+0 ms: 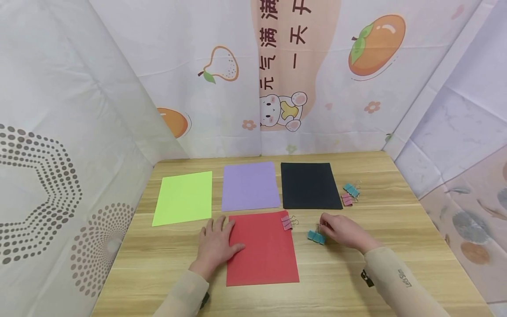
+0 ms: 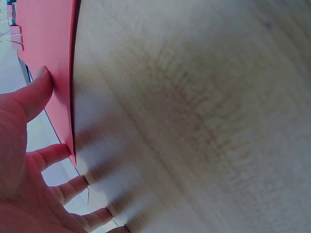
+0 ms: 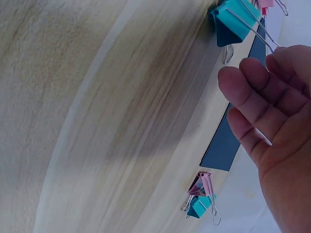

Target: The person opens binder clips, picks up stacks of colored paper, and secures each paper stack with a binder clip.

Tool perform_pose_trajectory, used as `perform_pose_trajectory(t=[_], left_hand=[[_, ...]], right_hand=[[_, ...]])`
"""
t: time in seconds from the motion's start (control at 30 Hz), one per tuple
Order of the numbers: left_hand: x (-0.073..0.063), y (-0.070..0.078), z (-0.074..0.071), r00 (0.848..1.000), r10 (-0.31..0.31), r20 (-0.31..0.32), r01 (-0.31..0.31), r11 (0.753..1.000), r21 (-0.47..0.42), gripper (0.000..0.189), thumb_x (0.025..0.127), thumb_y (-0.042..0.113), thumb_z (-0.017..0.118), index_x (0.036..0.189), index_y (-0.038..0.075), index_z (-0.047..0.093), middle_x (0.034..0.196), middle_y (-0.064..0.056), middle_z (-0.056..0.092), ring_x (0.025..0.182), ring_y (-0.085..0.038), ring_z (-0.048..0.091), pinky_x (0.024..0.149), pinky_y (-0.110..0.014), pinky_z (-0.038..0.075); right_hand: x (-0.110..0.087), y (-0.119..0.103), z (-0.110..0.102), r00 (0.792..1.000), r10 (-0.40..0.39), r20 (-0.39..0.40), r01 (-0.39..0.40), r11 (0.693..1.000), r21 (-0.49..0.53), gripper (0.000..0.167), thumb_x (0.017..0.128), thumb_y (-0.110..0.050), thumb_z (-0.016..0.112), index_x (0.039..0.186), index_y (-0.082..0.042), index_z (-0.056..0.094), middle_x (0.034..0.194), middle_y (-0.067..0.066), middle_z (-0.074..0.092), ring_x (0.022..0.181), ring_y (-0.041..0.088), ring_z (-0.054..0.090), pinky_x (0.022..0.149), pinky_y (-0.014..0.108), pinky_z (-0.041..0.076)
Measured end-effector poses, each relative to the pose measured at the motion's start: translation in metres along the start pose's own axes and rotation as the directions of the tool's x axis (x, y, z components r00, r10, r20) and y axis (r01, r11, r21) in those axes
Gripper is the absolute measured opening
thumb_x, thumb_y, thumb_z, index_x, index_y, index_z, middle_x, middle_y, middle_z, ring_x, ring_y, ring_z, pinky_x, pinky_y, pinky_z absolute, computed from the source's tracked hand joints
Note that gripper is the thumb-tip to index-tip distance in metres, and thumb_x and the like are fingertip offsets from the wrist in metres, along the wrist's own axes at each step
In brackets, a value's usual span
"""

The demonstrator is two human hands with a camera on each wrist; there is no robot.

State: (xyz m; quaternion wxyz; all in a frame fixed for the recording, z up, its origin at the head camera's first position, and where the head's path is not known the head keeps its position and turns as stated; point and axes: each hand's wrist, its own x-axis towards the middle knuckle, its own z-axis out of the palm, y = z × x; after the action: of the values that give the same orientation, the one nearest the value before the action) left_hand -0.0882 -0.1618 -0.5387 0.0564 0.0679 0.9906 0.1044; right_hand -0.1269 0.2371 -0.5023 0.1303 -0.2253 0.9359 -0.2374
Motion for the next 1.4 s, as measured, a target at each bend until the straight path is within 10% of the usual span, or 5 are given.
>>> perform_pose_trajectory(t=[1.4], left_hand=[[-0.0002, 0.0021, -0.0013, 1.0, -0.01, 0.009, 0.01, 1.0, -0.019, 0.084, 0.08, 0.057, 0.079, 0.149, 0.017, 0.052, 0.155, -0.018, 0.041, 0.14, -0.052, 0.034, 0.109, -0.072, 0.031]], right_hand=[[-0.0028, 0.0082, -0.0017, 0.996, -0.014, -0.085, 0.018, 0.999, 0.04, 0.013, 0.094, 0.0, 0.065, 0.097, -0.01, 0.058, 0.08, -0.006, 0.057, 0.069, 0.007, 0.048, 0.061, 0.025, 0.044]])
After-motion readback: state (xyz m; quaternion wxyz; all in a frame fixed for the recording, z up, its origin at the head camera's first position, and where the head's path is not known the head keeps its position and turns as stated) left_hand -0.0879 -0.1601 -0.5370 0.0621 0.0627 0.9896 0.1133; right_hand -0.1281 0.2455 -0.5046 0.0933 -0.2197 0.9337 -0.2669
